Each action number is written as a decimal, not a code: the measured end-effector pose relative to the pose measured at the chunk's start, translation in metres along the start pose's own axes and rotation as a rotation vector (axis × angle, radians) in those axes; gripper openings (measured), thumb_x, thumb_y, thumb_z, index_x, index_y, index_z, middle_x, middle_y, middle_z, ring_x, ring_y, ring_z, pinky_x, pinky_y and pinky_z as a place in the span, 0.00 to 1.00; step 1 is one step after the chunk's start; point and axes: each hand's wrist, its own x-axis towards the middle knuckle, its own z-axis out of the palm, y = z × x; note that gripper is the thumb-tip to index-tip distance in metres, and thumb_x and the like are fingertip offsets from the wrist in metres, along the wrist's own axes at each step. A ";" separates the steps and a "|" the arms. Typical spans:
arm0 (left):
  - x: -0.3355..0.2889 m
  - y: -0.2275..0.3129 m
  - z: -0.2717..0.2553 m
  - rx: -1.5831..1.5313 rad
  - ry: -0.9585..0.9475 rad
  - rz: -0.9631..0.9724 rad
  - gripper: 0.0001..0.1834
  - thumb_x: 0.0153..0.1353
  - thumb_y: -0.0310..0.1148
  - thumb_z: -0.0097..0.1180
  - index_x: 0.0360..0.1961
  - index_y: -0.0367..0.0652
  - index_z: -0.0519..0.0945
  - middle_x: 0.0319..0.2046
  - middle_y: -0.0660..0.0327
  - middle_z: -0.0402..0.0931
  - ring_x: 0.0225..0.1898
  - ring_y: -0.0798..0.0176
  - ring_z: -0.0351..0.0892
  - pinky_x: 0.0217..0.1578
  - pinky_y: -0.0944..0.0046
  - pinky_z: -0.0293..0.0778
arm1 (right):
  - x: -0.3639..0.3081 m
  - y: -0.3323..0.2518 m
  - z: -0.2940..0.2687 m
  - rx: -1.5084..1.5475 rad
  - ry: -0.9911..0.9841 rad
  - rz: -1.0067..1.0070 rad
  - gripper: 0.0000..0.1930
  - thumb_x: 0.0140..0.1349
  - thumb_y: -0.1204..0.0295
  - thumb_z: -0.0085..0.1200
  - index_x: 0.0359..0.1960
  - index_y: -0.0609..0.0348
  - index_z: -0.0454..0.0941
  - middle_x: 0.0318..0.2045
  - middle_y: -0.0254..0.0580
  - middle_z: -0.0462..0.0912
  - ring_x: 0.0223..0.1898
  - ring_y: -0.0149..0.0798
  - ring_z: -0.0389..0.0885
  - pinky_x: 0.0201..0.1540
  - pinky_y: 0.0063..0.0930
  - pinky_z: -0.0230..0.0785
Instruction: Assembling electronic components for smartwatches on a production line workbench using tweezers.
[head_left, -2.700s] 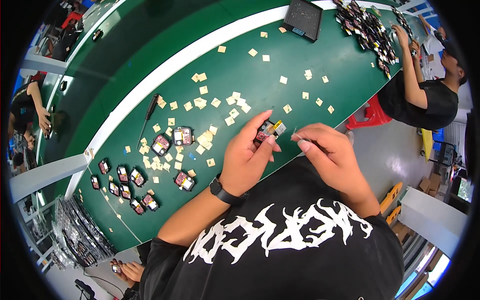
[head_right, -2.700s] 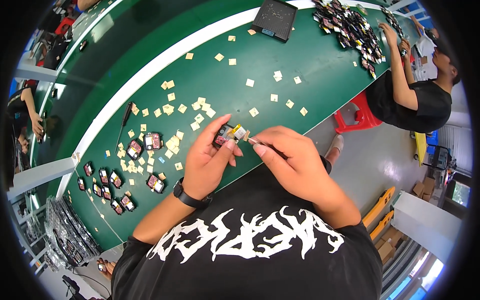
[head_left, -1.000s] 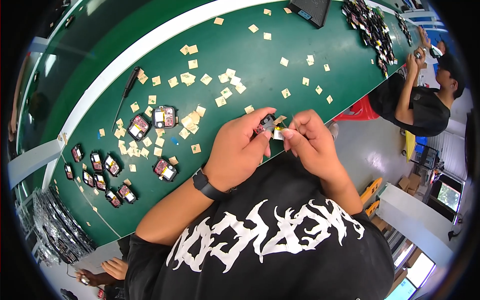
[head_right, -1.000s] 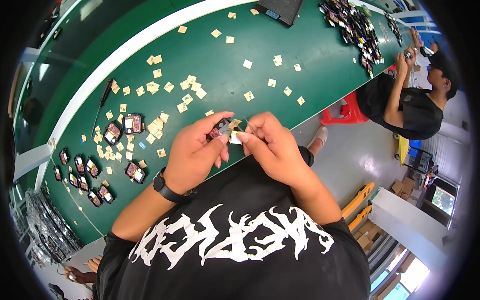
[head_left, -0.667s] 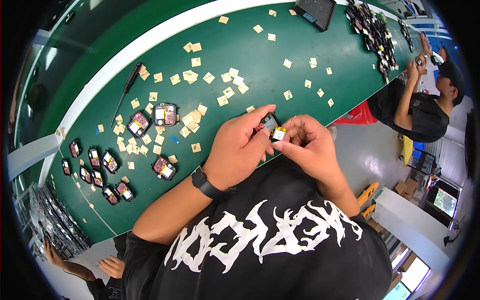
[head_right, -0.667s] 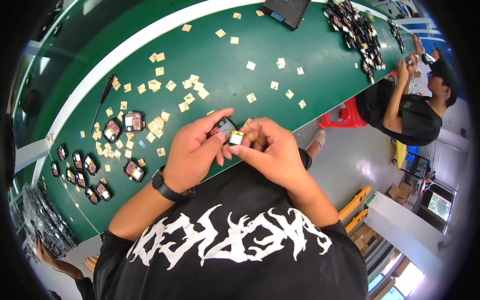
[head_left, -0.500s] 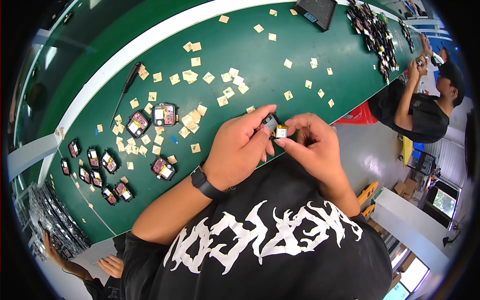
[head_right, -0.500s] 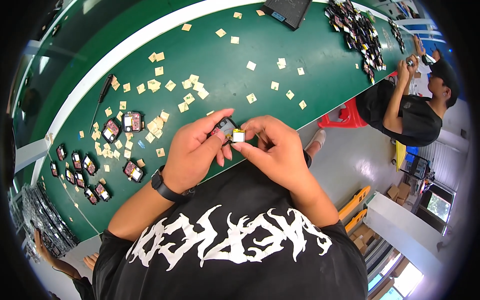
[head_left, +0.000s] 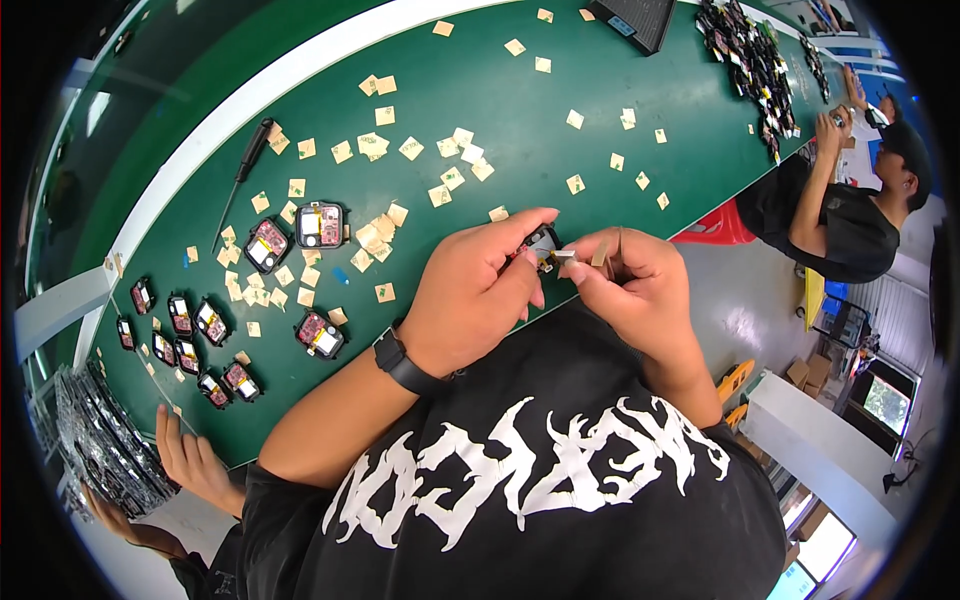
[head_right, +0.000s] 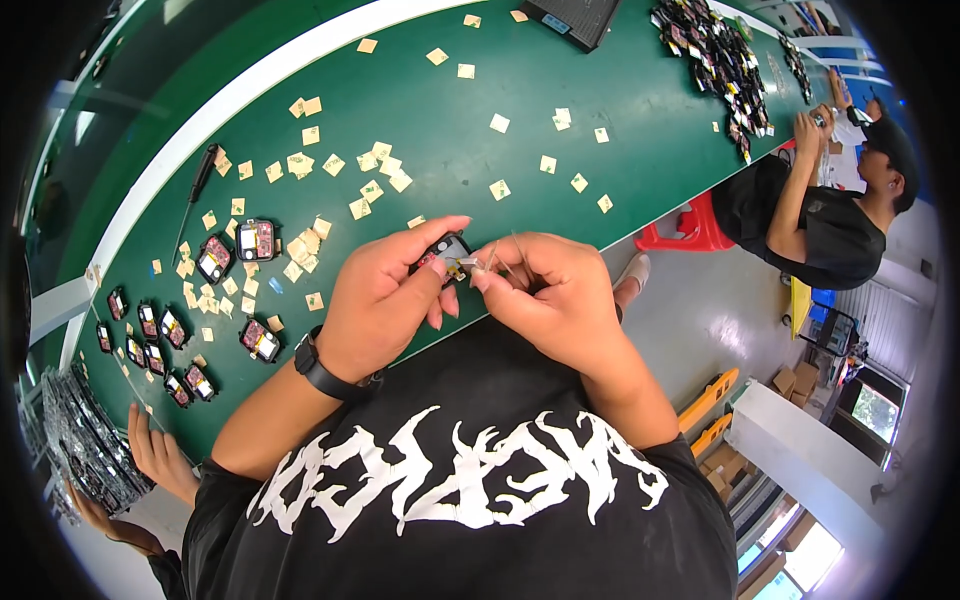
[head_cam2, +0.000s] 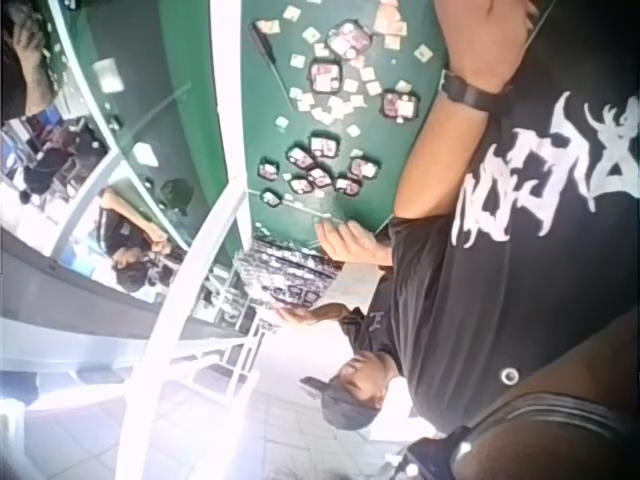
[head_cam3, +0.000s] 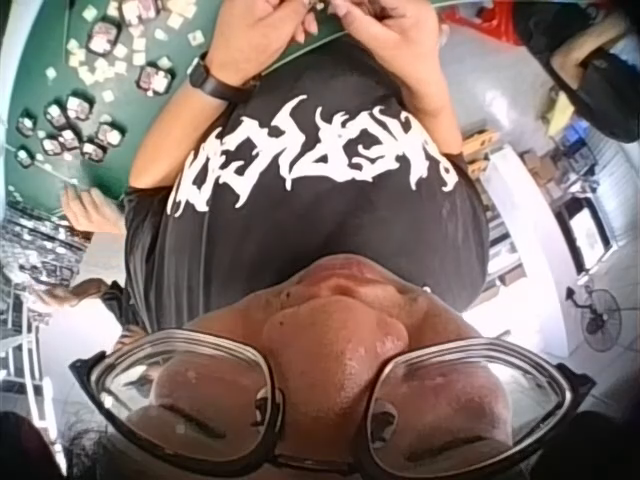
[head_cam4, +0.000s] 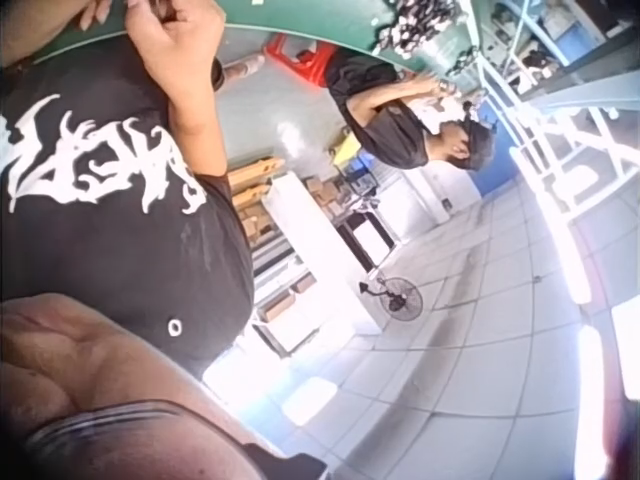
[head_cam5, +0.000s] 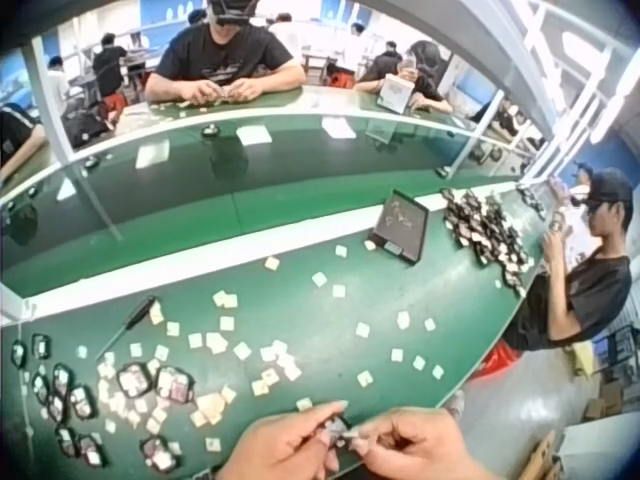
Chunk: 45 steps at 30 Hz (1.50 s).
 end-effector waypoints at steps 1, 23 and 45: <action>0.000 0.000 0.000 0.000 -0.001 -0.002 0.20 0.71 0.22 0.43 0.63 0.32 0.73 0.33 0.62 0.77 0.29 0.74 0.77 0.28 0.71 0.75 | 0.000 0.000 0.002 0.016 0.012 0.002 0.06 0.57 0.82 0.63 0.37 0.66 0.84 0.30 0.36 0.84 0.21 0.18 0.69 0.23 0.16 0.58; -0.002 -0.011 0.002 0.286 -0.029 0.245 0.25 0.68 0.22 0.45 0.66 0.35 0.69 0.38 0.55 0.78 0.32 0.67 0.80 0.34 0.67 0.78 | 0.018 0.014 0.005 0.132 0.039 0.016 0.04 0.58 0.82 0.66 0.32 0.66 0.82 0.27 0.30 0.79 0.29 0.22 0.76 0.29 0.19 0.67; 0.003 -0.002 0.005 0.112 0.025 0.028 0.24 0.70 0.25 0.49 0.67 0.35 0.67 0.33 0.63 0.77 0.31 0.74 0.76 0.32 0.73 0.74 | 0.027 0.000 -0.007 0.213 -0.097 0.292 0.08 0.63 0.73 0.65 0.37 0.65 0.82 0.27 0.27 0.80 0.29 0.17 0.72 0.32 0.14 0.64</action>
